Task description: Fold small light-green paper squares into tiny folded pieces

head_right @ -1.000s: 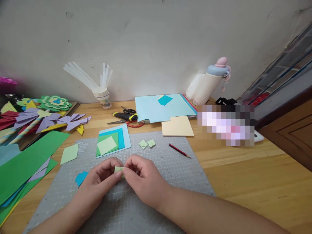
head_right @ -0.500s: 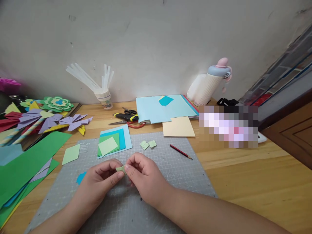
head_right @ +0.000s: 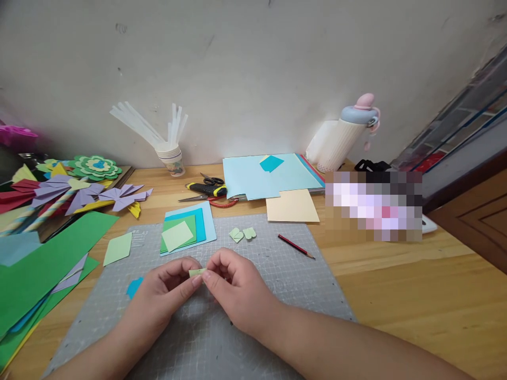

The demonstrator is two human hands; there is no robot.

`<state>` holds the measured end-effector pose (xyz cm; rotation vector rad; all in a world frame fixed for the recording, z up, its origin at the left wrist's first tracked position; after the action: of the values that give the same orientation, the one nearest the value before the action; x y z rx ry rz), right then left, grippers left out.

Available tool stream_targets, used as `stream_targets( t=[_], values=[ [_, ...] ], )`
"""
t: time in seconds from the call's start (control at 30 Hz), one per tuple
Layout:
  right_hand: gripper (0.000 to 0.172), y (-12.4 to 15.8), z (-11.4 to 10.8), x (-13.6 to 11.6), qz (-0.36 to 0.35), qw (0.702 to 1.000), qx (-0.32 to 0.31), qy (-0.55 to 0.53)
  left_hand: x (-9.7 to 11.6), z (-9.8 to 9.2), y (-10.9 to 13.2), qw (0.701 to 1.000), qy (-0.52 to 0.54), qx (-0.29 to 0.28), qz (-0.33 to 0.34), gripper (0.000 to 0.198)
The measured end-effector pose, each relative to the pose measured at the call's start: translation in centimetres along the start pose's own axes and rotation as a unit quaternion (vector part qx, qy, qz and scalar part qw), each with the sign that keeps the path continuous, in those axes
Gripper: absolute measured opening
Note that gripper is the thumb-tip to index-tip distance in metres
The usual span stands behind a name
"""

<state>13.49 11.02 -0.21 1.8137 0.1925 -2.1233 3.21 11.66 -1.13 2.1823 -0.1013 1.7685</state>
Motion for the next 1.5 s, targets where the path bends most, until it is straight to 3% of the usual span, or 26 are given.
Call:
stream_targets(
  t=[0.37, 0.63, 0.9, 1.07, 1.5],
  values=[
    [0.021, 0.45, -0.10, 0.03, 0.003, 1.000, -0.005, 0.026, 0.18, 0.49, 0.23, 1.000, 0.019, -0.013, 0.015, 0.024],
    [0.017, 0.25, 0.26, -0.01, -0.010, 0.999, -0.032, 0.008, 0.29, 0.72, 0.18, 0.994, 0.108, -0.031, -0.003, 0.024],
    [0.017, 0.35, 0.00, -0.02, -0.018, 0.997, 0.001, 0.075, -0.13, 0.07, 0.07, 0.998, 0.065, 0.004, -0.014, 0.026],
    [0.015, 0.28, -0.30, -0.17, -0.024, 0.996, 0.013, 0.083, 0.35, 0.53, 0.12, 1.000, 0.021, -0.013, 0.001, 0.024],
    [0.018, 0.23, 0.03, -0.34, -0.027, 0.998, -0.001, 0.065, 0.63, 0.71, 0.15, 0.996, 0.087, -0.025, 0.018, 0.027]
  ],
)
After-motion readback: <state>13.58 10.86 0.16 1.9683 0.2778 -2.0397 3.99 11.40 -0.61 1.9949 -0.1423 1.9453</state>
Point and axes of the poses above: each hand's wrist, its own y-axis away from the middle knuckle, its own z-axis out of the palm, x = y × z, the point moved 10 cm from there along -y, towards the middle knuckle, and after that the axes turned 3 degrees about -y, right-handed, at the moved point
